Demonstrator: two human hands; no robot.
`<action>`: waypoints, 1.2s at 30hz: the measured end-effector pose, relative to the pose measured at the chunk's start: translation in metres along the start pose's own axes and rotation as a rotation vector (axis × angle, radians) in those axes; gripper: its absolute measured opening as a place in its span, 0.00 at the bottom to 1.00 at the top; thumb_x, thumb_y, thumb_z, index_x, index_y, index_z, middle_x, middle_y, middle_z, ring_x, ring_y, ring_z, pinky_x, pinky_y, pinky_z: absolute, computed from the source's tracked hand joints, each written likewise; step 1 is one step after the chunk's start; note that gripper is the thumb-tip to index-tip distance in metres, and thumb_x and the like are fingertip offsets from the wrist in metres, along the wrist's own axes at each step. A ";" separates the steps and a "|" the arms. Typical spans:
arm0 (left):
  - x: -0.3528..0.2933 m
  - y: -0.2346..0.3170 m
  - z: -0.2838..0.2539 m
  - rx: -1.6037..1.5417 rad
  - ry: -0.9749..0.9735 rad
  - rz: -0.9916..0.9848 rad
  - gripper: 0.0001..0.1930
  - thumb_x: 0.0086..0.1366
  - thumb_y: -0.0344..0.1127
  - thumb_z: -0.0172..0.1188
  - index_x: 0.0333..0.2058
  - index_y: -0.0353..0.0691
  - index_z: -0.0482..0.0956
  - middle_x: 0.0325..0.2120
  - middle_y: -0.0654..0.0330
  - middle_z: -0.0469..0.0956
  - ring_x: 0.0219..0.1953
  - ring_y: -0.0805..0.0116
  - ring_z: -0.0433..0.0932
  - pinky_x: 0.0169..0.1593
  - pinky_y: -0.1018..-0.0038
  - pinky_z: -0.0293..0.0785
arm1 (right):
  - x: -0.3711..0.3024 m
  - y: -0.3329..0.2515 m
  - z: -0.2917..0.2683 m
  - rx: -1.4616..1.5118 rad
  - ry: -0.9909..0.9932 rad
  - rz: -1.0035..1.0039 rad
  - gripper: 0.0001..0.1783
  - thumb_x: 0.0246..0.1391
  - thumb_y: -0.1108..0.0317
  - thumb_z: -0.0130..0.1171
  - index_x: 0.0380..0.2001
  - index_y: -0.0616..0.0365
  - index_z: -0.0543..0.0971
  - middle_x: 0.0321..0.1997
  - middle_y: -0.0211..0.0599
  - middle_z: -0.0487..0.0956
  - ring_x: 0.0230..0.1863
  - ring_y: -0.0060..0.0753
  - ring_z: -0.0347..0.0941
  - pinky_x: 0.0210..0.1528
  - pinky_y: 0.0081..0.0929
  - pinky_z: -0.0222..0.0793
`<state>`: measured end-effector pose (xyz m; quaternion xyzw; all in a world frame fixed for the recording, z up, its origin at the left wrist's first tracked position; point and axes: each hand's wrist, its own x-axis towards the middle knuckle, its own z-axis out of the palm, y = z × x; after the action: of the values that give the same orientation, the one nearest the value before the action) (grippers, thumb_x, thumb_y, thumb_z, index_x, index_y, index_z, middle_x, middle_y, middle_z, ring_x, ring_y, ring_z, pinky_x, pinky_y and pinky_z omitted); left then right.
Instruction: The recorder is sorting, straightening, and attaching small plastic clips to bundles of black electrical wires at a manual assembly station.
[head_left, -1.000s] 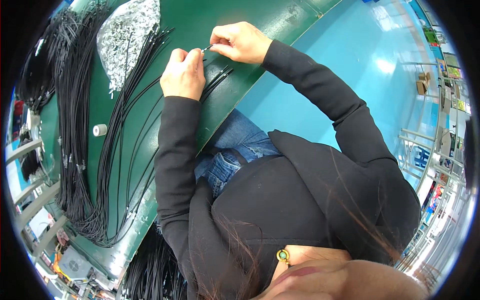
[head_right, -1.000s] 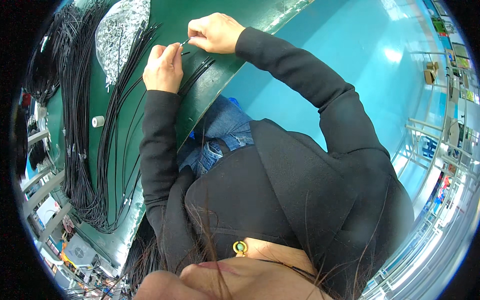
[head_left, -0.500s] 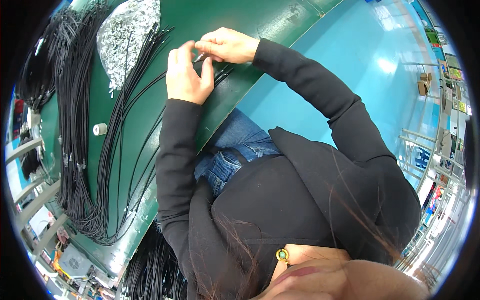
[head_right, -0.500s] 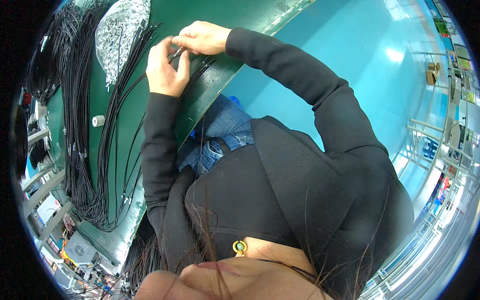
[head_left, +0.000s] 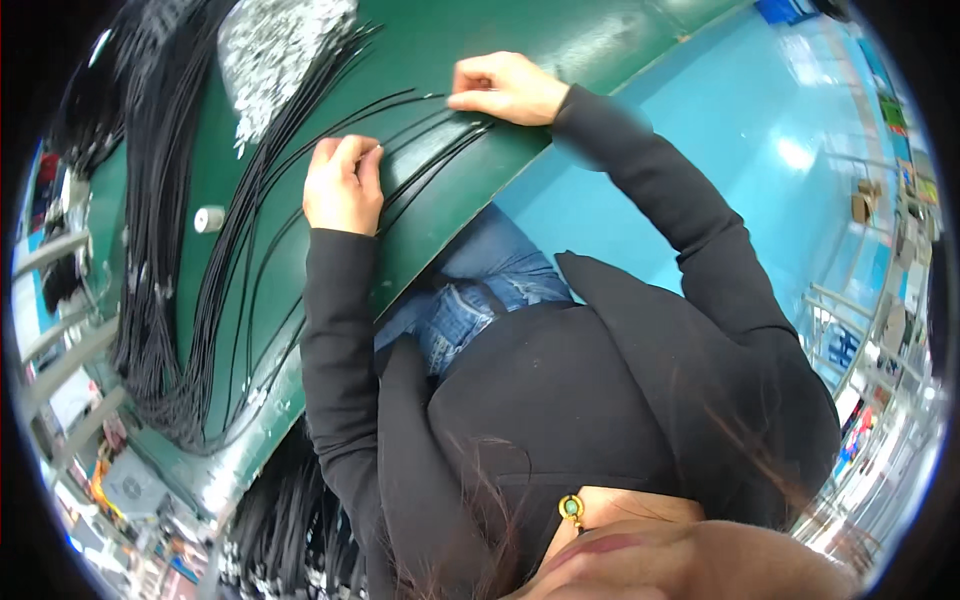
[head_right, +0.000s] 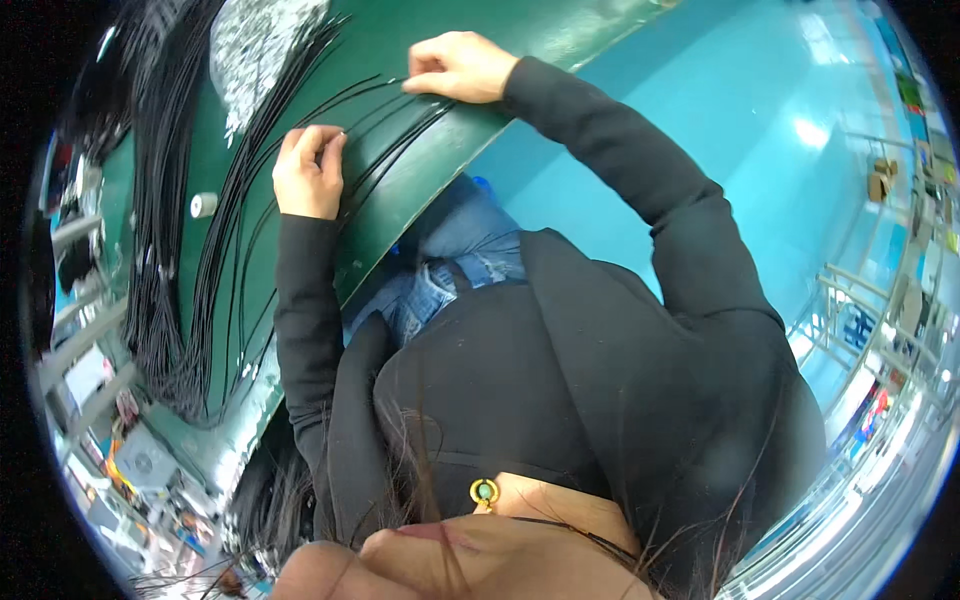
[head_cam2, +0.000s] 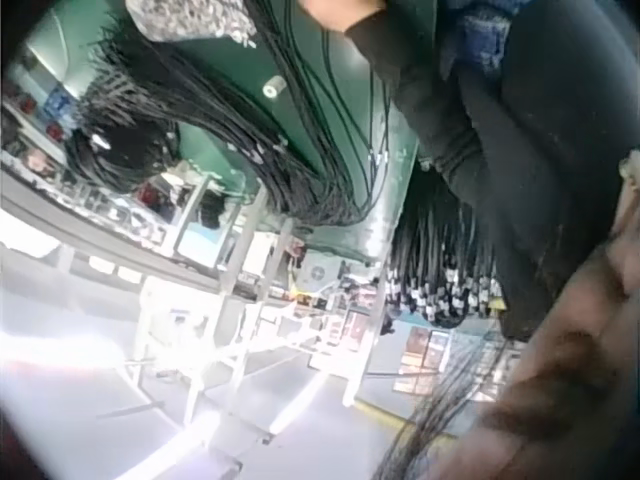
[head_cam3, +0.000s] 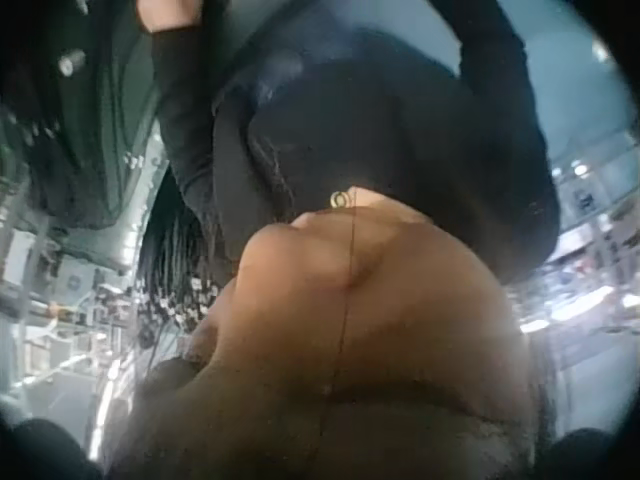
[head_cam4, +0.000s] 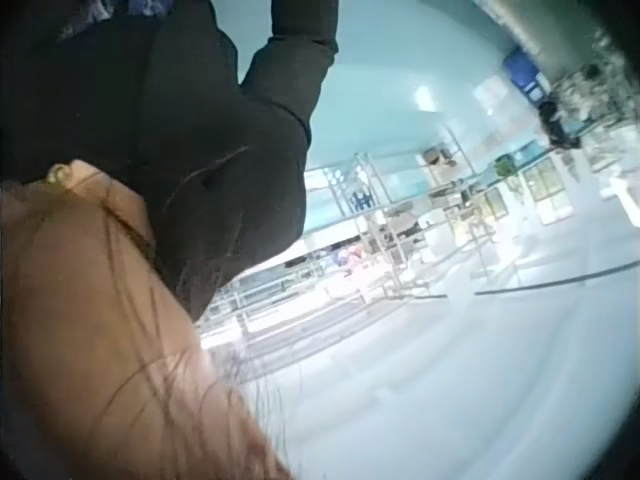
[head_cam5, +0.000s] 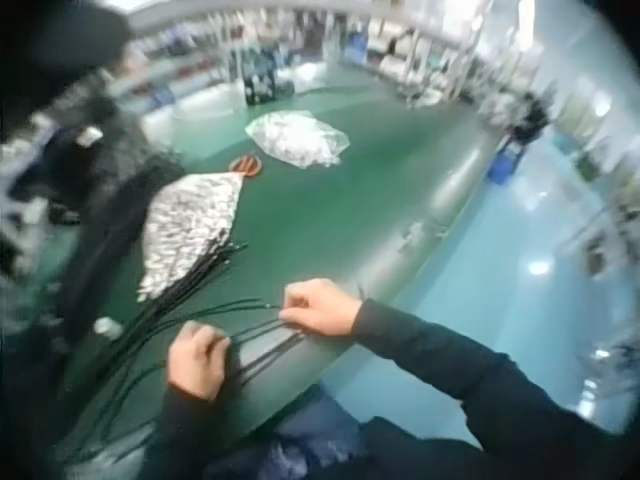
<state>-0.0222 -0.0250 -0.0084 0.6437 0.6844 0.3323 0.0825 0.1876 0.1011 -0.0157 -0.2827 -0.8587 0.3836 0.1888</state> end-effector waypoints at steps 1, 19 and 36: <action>-0.008 -0.008 -0.006 0.040 0.001 0.032 0.02 0.52 0.34 0.61 0.26 0.46 0.78 0.25 0.60 0.73 0.28 0.61 0.75 0.31 0.68 0.71 | -0.001 0.001 -0.001 -0.040 -0.024 -0.024 0.10 0.51 0.64 0.58 0.24 0.60 0.73 0.19 0.31 0.71 0.21 0.22 0.65 0.25 0.22 0.63; -0.175 -0.121 -0.185 0.487 0.074 -0.148 0.04 0.47 0.31 0.64 0.26 0.45 0.80 0.25 0.63 0.74 0.30 0.62 0.74 0.35 0.70 0.70 | 0.002 -0.003 -0.009 -0.099 -0.214 0.081 0.12 0.49 0.64 0.58 0.22 0.61 0.70 0.19 0.35 0.71 0.23 0.29 0.67 0.27 0.26 0.63; -0.126 -0.088 -0.176 0.640 -0.204 -0.326 0.09 0.52 0.35 0.61 0.33 0.43 0.77 0.28 0.56 0.75 0.31 0.55 0.75 0.34 0.65 0.71 | 0.015 0.012 -0.047 0.261 -0.126 0.446 0.07 0.49 0.70 0.56 0.31 0.60 0.71 0.21 0.24 0.67 0.21 0.16 0.60 0.21 0.14 0.55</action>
<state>-0.1702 -0.2000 0.0371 0.5493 0.8354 0.0180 -0.0031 0.2052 0.1427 0.0067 -0.4135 -0.7286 0.5401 0.0806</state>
